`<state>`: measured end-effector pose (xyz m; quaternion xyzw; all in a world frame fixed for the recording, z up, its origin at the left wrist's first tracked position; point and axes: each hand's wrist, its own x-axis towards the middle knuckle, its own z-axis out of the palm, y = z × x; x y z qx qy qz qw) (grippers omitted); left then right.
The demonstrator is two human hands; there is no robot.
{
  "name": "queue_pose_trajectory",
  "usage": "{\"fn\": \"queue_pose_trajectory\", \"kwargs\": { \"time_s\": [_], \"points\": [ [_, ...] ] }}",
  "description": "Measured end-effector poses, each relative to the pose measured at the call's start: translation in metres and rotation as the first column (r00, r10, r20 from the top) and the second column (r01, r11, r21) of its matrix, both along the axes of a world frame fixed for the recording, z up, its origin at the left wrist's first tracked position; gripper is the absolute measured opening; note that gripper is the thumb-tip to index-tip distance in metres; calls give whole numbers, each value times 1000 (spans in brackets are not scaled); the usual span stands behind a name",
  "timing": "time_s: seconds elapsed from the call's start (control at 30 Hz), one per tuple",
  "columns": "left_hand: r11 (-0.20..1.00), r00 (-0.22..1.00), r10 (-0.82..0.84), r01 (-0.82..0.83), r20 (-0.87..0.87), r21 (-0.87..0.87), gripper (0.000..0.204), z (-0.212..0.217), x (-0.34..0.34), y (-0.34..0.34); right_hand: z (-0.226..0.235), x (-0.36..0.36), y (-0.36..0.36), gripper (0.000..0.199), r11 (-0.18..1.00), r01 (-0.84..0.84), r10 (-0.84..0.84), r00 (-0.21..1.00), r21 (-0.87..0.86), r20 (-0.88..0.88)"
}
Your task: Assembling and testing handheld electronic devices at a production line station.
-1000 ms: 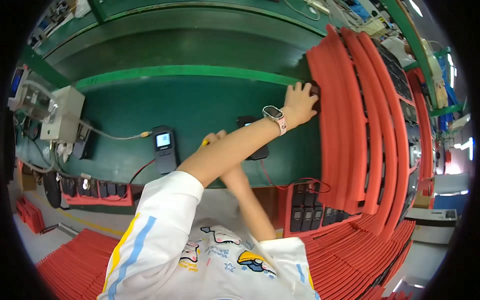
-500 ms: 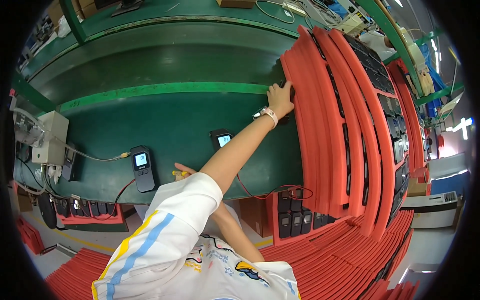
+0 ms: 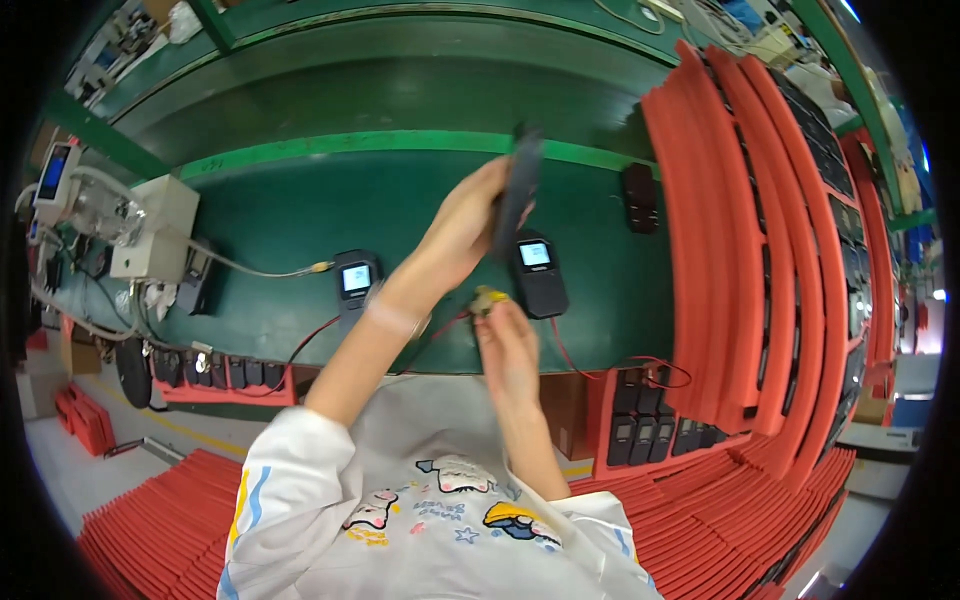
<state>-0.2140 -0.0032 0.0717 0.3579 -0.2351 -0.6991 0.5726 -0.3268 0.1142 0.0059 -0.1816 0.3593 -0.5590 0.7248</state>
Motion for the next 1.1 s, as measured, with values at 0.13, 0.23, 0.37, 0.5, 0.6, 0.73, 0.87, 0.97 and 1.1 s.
{"fn": "queue_pose_trajectory", "kwargs": {
  "time_s": [0.13, 0.23, 0.37, 0.5, 0.6, 0.73, 0.87, 0.97, 1.1],
  "points": [
    [988, 972, 95, -119, -216, -101, 58, -18, 62, 113, 39, 32, 2, 22, 991, -37, -14, 926, -126, -378],
    [896, 916, 397, -399, -48, -196, 78, -23, 56, 143, 47, 57, 7, 27, 896, -316, 18, 729, -313, -684],
    [850, 914, 405, -391, -38, -354, 84, -19, 67, 140, 57, 60, 8, 38, 781, -480, 6, 645, -399, -764],
    [750, 896, 443, -387, -28, -537, 79, -42, 87, 141, 83, 64, 19, 45, 668, -582, -92, 554, -463, -828],
    [822, 912, 394, -297, 110, -485, 68, -26, 81, 148, 73, 71, 18, 44, 652, -578, -323, 372, -490, -870],
    [824, 862, 418, -226, 287, -520, 59, -22, 64, 148, 55, 64, 7, 40, 669, -464, -400, 434, -581, -807],
    [786, 869, 425, -216, 253, -580, 58, -19, 60, 142, 58, 60, 3, 38, 606, -474, -419, 493, -639, -763],
    [752, 869, 434, -204, 238, -627, 59, -21, 64, 133, 70, 60, -3, 37, 602, -496, -367, 523, -625, -769],
    [829, 882, 367, -166, 296, -534, 61, -16, 76, 129, 80, 60, -7, 32, 545, -595, -380, 452, -590, -807]
  ]
}}
